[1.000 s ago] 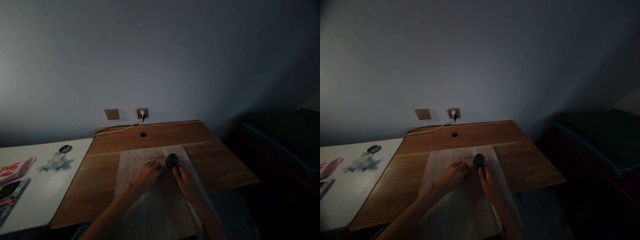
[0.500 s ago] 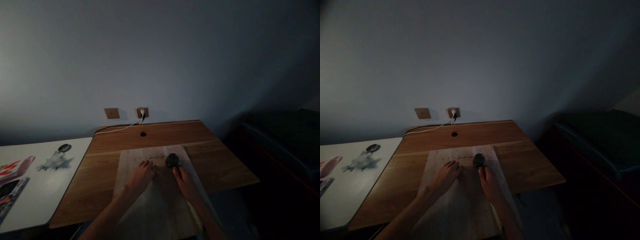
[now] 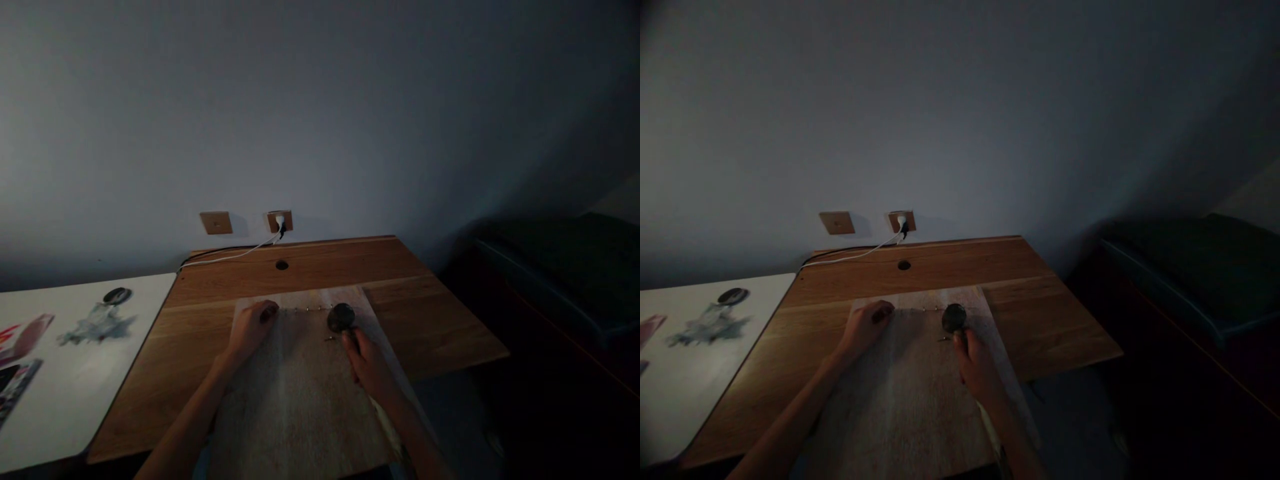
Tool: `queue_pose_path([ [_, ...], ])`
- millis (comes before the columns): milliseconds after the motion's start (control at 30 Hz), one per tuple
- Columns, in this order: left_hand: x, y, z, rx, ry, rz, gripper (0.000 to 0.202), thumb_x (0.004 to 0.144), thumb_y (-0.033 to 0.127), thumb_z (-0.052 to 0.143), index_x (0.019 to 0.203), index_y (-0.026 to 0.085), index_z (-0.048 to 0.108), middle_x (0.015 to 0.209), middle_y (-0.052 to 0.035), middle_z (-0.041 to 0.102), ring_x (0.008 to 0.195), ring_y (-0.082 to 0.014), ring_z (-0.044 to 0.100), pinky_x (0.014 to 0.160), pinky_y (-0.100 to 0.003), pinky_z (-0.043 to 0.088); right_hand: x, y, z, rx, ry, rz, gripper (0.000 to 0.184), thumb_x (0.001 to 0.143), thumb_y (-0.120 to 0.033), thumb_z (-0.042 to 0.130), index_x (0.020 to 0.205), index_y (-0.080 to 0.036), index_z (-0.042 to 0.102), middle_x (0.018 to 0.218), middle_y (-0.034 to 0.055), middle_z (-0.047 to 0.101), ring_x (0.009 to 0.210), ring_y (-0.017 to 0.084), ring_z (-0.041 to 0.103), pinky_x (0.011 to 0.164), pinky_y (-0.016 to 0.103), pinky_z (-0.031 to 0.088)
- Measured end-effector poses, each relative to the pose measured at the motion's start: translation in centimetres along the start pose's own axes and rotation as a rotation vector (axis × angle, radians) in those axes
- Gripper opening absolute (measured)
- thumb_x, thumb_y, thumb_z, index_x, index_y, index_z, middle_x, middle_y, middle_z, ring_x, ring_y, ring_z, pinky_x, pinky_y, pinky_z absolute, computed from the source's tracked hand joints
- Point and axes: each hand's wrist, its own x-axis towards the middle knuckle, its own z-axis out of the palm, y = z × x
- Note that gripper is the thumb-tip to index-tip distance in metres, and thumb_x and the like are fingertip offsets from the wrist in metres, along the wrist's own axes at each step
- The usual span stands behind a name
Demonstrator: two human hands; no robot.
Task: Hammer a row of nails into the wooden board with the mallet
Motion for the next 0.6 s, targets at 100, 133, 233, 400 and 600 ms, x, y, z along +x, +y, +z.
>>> queue_pose_path([
  [100,-0.2,-0.1,0.1,0.029,0.000,0.036,0.018,0.085,0.019,0.057,0.095,0.022,0.072,0.091,-0.0040,0.075,0.080,-0.0196,0.069,0.076,-0.030,0.053,0.0,0.0,0.0,0.002,0.007,-0.013,0.037,0.097,-0.054,0.035,0.100,-0.022,0.054,0.041,-0.0106,0.042,0.035,0.014,0.046,0.040,0.024,0.034],
  [133,-0.3,-0.2,0.2,0.038,-0.003,0.050,0.020,0.084,0.017,0.057,0.096,0.022,0.072,0.093,-0.0045,0.074,0.082,-0.0200,0.069,0.078,-0.031,0.053,-0.1,0.0,-0.1,-0.001,0.010,-0.016,0.037,0.097,-0.053,0.036,0.100,-0.022,0.054,0.041,-0.0107,0.042,0.035,0.014,0.046,0.040,0.024,0.034],
  [233,-0.3,-0.5,0.2,0.038,-0.019,0.069,0.022,0.083,0.014,0.058,0.097,0.021,0.072,0.098,-0.0056,0.072,0.088,-0.0205,0.068,0.081,-0.031,0.053,0.0,0.0,-0.1,-0.008,0.013,-0.019,0.039,0.097,-0.054,0.036,0.101,-0.021,0.055,0.041,-0.0107,0.042,0.035,0.014,0.046,0.040,0.024,0.034],
  [400,-0.1,-0.8,0.4,0.002,-0.025,0.031,0.013,0.084,0.019,0.064,0.093,0.021,0.073,0.095,-0.0050,0.068,0.083,-0.0194,0.067,0.079,-0.030,0.053,-0.1,0.0,0.0,-0.007,-0.002,-0.022,0.040,0.097,-0.055,0.037,0.102,-0.021,0.056,0.043,-0.0106,0.044,0.035,0.014,0.047,0.040,0.024,0.034],
  [600,0.0,-1.1,0.6,0.018,0.012,0.005,0.004,0.083,0.021,0.067,0.085,0.019,0.070,0.087,-0.0040,0.066,0.076,-0.0186,0.065,0.071,-0.029,0.051,0.2,-1.9,1.1,0.032,-0.021,-0.088,0.036,0.097,-0.053,0.040,0.101,-0.021,0.055,0.050,-0.0102,0.046,0.037,0.012,0.050,0.040,0.021,0.035],
])
